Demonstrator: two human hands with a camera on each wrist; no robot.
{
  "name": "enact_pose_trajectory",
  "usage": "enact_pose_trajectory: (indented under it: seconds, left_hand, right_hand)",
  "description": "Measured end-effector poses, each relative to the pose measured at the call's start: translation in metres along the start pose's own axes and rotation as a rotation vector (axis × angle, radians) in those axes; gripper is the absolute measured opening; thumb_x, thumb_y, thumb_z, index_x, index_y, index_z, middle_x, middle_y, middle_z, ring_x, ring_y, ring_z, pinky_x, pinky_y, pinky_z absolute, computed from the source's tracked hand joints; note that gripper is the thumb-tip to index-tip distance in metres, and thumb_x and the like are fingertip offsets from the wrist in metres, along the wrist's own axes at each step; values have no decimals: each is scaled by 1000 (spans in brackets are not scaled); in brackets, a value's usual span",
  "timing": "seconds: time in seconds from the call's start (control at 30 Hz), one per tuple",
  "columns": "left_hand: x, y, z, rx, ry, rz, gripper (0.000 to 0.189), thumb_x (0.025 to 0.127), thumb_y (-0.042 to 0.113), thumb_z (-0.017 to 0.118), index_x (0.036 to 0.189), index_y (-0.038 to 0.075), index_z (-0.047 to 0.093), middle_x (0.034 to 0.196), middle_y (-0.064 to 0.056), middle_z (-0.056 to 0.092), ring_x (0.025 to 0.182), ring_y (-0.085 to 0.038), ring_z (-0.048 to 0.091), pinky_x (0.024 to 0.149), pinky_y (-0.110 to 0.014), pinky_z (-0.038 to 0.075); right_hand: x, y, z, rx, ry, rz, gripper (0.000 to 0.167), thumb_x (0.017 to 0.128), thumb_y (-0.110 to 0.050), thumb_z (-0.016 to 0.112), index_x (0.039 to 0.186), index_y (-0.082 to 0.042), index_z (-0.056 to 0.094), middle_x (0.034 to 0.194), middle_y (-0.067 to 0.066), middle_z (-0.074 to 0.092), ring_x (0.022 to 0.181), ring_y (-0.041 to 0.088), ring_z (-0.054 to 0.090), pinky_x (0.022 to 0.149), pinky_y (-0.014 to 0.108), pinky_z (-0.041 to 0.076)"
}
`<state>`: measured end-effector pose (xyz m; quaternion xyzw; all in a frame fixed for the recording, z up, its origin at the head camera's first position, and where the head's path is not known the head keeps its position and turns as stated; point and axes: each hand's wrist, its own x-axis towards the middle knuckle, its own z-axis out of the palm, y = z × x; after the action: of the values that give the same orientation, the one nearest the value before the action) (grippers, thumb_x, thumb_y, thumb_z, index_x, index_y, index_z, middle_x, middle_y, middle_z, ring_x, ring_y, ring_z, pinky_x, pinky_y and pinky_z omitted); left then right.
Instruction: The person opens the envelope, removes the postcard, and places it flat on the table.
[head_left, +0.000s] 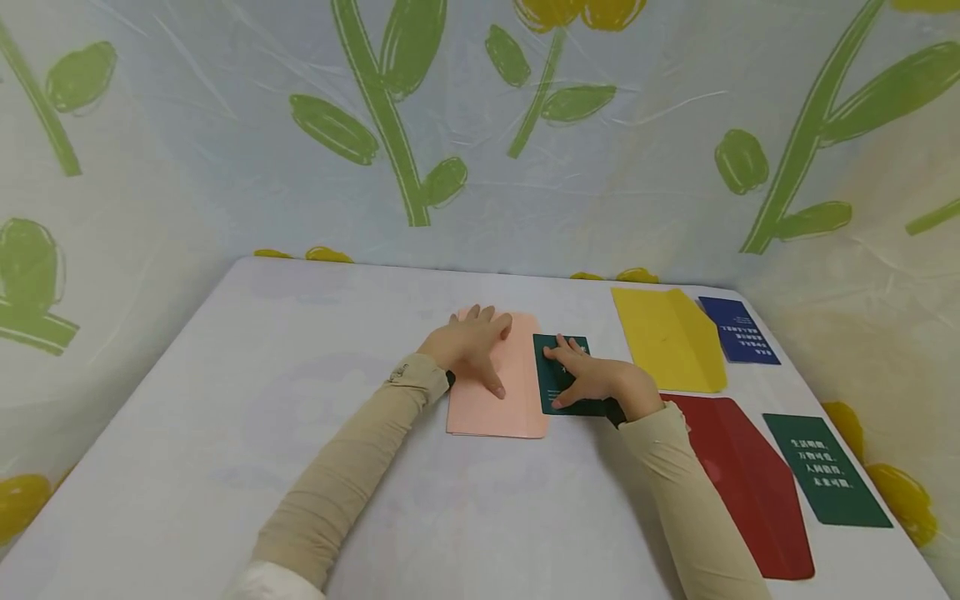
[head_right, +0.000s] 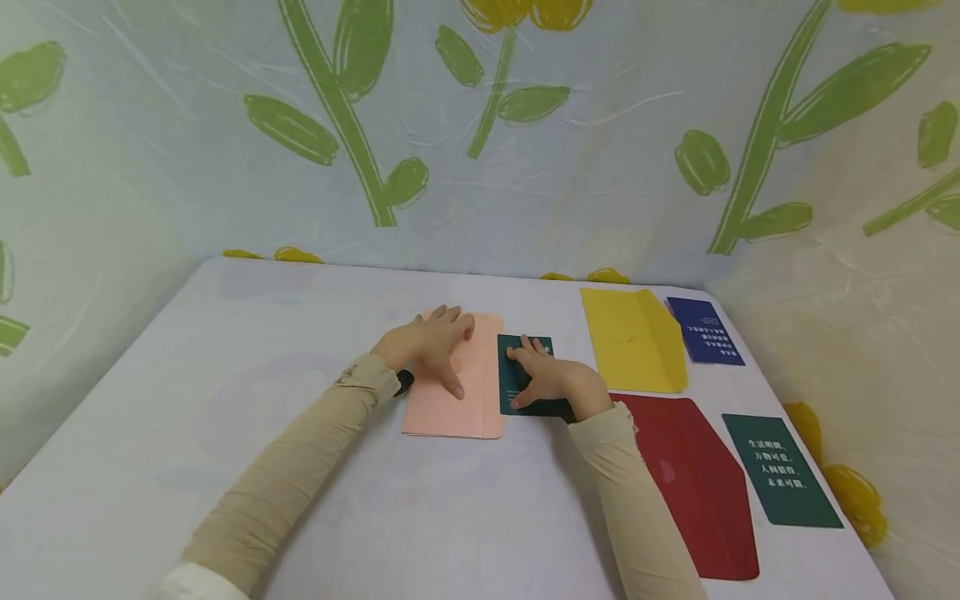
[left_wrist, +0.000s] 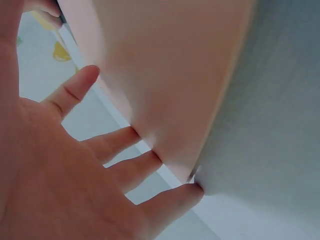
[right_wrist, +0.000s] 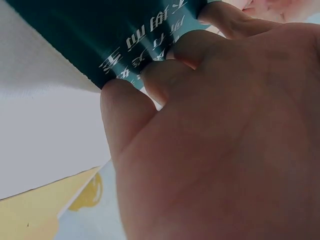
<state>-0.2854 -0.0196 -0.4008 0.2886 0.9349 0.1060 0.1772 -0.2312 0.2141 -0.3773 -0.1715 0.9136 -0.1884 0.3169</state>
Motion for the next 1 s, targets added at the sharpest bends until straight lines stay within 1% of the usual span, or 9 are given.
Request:
enact_pose_trajectory:
  seconds: [0.07, 0.13, 0.2, 0.23, 0.37, 0.67, 0.83, 1.0]
  left_hand:
    - [-2, 0, 0, -8, 0, -2, 101, 56, 66, 88, 133, 21, 40, 150, -14, 34, 147, -42, 16, 110, -70, 17]
    - [-4, 1, -1, -16, -7, -10, 108, 59, 65, 87, 146, 24, 36, 159, -16, 24, 149, -42, 11, 112, -68, 15]
    - [-7, 3, -1, -17, -21, -22, 114, 62, 65, 86, 154, 27, 30, 164, -16, 14, 150, -41, 6, 114, -66, 12]
    - [-9, 4, -1, -14, -28, -26, 115, 63, 65, 85, 155, 27, 29, 164, -16, 12, 150, -41, 4, 114, -66, 12]
    - [-13, 5, 1, 4, -36, -36, 115, 64, 66, 84, 157, 29, 27, 164, -16, 11, 150, -41, 4, 114, -65, 12]
    - [-26, 10, 7, 12, -43, -23, 118, 62, 68, 83, 158, 29, 27, 164, -17, 10, 150, -43, 3, 113, -67, 10]
    - [-37, 13, 11, 8, -49, -24, 118, 63, 69, 83, 158, 29, 26, 164, -17, 9, 150, -43, 2, 114, -67, 10]
    - [-53, 16, 15, 27, -30, -17, 118, 62, 71, 82, 158, 28, 27, 163, -18, 13, 149, -42, 6, 113, -67, 14]
  right_hand:
    - [0, 0, 0, 3, 3, -4, 91, 91, -25, 73, 159, -6, 17, 163, 22, -10, 149, 40, -10, 112, 69, 6]
    - [-1, 1, 0, 10, 4, -11, 90, 91, -24, 73, 159, -5, 16, 163, 22, -11, 149, 40, -11, 112, 69, 6]
    - [-1, 2, 1, 16, 2, -20, 89, 92, -24, 72, 159, -5, 16, 163, 23, -12, 149, 40, -12, 112, 69, 5]
    - [-1, 2, 2, 18, -2, -22, 89, 92, -24, 72, 159, -5, 15, 163, 22, -13, 149, 40, -13, 112, 69, 5]
    - [-3, 2, 3, 6, -11, -36, 89, 93, -26, 72, 159, -5, 16, 163, 23, -13, 149, 40, -13, 112, 69, 6]
    - [-15, 1, 13, -23, -9, -55, 88, 92, -26, 72, 158, -3, 17, 162, 25, -9, 148, 42, -11, 112, 68, 7]
    - [-25, 2, 21, -23, -7, -86, 89, 92, -27, 72, 158, -2, 17, 162, 25, -10, 148, 43, -12, 112, 69, 8]
    - [-34, 1, 28, -26, 3, -85, 89, 91, -28, 73, 158, -3, 18, 163, 24, -8, 148, 43, -10, 111, 70, 12]
